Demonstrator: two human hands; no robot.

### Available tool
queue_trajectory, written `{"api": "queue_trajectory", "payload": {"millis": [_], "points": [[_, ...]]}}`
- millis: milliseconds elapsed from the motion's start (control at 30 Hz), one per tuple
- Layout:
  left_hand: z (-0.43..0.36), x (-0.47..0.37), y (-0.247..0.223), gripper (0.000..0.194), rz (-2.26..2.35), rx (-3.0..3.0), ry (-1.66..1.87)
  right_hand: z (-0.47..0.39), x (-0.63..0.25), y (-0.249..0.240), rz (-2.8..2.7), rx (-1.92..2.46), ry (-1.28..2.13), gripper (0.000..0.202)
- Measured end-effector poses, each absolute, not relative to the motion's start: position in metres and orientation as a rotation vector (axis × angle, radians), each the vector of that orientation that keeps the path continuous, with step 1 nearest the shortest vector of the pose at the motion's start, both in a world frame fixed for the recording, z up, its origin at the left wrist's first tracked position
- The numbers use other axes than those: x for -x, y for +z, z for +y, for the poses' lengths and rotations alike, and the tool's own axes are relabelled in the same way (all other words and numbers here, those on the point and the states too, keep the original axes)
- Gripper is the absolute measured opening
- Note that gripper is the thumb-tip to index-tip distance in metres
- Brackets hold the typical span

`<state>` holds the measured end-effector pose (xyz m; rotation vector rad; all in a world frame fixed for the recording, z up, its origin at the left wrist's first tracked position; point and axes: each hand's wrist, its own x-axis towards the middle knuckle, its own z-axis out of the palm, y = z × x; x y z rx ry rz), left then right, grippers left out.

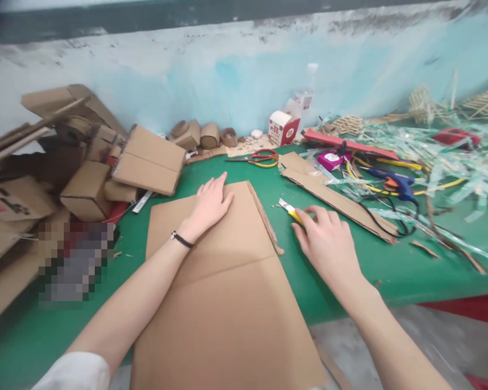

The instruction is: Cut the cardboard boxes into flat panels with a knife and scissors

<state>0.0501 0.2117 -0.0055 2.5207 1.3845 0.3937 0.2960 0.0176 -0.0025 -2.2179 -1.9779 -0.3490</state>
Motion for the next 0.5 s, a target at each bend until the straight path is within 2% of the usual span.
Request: {"api": "queue_trajectory", "payload": {"millis": [133,267,433,500], "points": [[0.220,-0.041,-0.007,0.054,1.417,-2.518,0.444,0.019,-0.280,-0.003,-2.044,2.099,-0.105,0.045],[0.221,-0.041,-0.010,0.048,1.367,-2.517,0.508,0.032,-0.268,-0.008,-2.007,1.999,0.107,0.042],[0.226,-0.042,-0.006,0.046,1.371,-2.445,0.610,0.054,-0.263,-0.010,-1.718,1.936,0.496,0.024],[0.228,-0.043,0.000,0.044,1.377,-2.427,0.645,0.063,-0.262,-0.008,-1.603,1.915,0.594,0.030]]}}
